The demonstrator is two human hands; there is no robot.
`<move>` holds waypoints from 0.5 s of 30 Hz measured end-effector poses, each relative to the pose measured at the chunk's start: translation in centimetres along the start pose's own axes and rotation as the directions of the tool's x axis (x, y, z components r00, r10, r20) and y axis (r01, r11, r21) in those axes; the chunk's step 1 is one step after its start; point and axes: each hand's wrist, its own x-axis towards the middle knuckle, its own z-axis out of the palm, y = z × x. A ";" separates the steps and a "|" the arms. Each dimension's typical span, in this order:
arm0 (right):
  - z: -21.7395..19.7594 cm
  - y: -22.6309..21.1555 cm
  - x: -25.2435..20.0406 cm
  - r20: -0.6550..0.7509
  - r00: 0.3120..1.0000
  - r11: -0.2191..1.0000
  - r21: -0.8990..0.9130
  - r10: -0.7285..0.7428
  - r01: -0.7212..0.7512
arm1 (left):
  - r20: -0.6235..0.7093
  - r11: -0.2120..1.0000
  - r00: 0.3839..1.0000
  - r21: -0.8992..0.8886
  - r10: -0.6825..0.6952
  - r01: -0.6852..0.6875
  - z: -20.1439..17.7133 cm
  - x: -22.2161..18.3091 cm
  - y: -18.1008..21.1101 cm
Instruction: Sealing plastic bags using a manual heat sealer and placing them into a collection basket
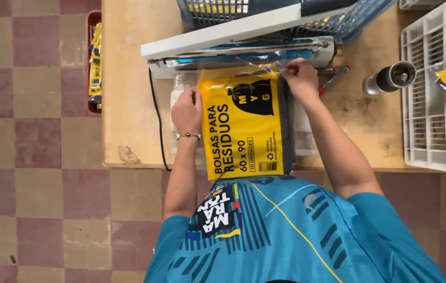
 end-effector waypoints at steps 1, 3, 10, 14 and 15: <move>0.9 1.1 1.1 0.005 1.000 0.999 -0.033 0.017 -0.017 | -0.023 0.999 0.999 0.043 0.025 -0.024 0.4 0.3 -0.3; 1.2 0.8 1.5 -0.001 0.999 0.999 -0.006 0.036 -0.036 | -0.038 0.992 0.998 0.117 0.059 -0.054 0.7 0.5 -0.7; -1.3 -3.3 -0.2 0.059 0.996 0.984 0.167 0.061 -0.070 | -0.093 0.993 0.995 0.119 0.028 -0.016 0.3 1.6 -0.4; -1.6 -4.7 1.1 0.030 0.998 0.950 0.306 0.052 -0.059 | 0.017 0.995 0.998 -0.071 -0.068 0.069 1.1 4.5 -0.5; -0.9 -4.0 2.0 -0.051 0.999 0.967 0.254 0.019 -0.006 | 0.000 0.999 0.999 -0.033 -0.038 0.038 2.1 5.0 -0.9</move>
